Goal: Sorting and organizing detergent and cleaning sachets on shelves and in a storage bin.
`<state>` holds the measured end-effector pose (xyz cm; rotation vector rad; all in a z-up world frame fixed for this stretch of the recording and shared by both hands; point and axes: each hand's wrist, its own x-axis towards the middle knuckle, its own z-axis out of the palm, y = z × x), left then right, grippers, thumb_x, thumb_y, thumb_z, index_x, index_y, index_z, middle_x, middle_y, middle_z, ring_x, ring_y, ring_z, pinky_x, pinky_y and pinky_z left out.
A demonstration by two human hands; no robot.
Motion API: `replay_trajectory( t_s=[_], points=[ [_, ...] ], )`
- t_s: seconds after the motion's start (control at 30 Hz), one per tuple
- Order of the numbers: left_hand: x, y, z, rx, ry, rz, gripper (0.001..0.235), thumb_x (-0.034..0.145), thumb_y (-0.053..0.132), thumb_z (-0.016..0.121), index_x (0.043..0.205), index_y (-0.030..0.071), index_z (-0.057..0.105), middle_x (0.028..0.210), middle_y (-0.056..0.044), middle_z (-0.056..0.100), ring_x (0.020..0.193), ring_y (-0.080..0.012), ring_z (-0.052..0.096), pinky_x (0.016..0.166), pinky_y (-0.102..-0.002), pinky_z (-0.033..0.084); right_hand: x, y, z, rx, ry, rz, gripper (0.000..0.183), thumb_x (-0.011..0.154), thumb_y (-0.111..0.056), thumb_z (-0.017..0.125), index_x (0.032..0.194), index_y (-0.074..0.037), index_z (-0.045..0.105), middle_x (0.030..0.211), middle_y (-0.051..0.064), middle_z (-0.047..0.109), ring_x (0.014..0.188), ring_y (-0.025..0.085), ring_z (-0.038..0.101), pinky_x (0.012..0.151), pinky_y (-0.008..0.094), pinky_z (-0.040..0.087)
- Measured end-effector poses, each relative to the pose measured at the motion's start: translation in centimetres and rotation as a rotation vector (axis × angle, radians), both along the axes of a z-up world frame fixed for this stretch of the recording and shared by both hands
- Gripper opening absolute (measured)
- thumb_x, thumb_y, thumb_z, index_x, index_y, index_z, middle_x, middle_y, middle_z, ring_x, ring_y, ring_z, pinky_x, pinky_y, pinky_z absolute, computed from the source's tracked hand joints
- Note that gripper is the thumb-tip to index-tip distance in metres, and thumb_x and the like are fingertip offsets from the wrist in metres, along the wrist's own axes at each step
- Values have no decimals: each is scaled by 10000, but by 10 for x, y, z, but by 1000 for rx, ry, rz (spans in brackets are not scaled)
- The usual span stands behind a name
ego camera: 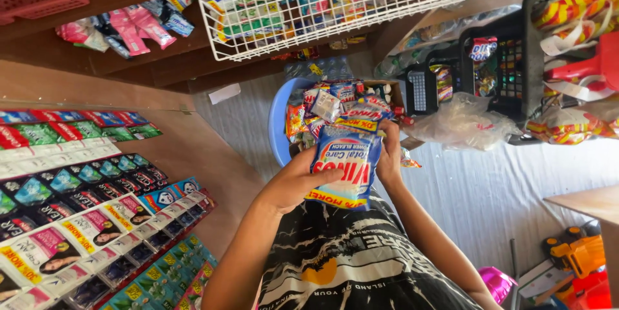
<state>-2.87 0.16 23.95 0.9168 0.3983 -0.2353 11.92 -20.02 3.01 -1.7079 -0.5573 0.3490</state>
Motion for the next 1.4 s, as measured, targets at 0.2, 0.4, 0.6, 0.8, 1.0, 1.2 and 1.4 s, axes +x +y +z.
replay_trajectory(
  t_s=[0.2,0.4,0.6,0.8,1.0,1.2,1.4],
  points=[
    [3,3,2,-128,-3,197,477,958,115,716,1391,-33,581,1282,-111,700,1152,-177,670,988,-344,548,8,35,50,104,-33,-124,309,1023,-151,503,1322,-73,497,1415,132,494,1291,213,497,1134,339,402],
    [5,14,-5,-210,-47,167,471,971,102,717,1400,-27,572,1266,-115,694,1140,-191,667,1000,-364,545,19,78,70,152,18,70,753,865,-94,714,1519,-23,347,1506,200,446,1379,252,463,1142,362,379],
    [20,26,9,-103,-70,30,563,921,113,745,1434,29,530,1319,-72,670,1216,-164,638,1071,-343,511,53,79,112,-75,-53,245,392,802,-76,716,1181,26,722,1178,122,745,1089,168,684,977,321,525],
    [55,-2,29,-354,52,151,569,902,135,748,1425,63,537,1299,-76,686,1190,-188,663,1029,-366,536,81,71,128,-63,99,195,402,822,-67,717,1210,36,719,1089,109,771,968,130,678,873,290,569],
    [105,-53,3,-360,138,327,529,892,110,756,1377,17,567,1236,-100,711,1110,-204,697,950,-381,578,121,34,55,-40,476,264,330,861,-89,677,1167,25,724,1105,119,771,951,139,693,841,300,588],
    [141,-57,-10,-8,45,315,492,907,138,747,1344,43,542,1218,-90,713,1086,-186,698,961,-349,579,131,-3,46,359,1001,53,280,899,-235,592,1114,-94,703,1021,99,767,882,167,739,779,343,612],
    [162,-52,8,938,-167,377,415,956,195,733,1307,21,600,1265,-162,645,1174,-254,647,1002,-387,511,145,9,126,-110,451,438,252,867,-101,751,1100,-10,724,991,44,777,864,83,645,749,292,570]
  ],
)
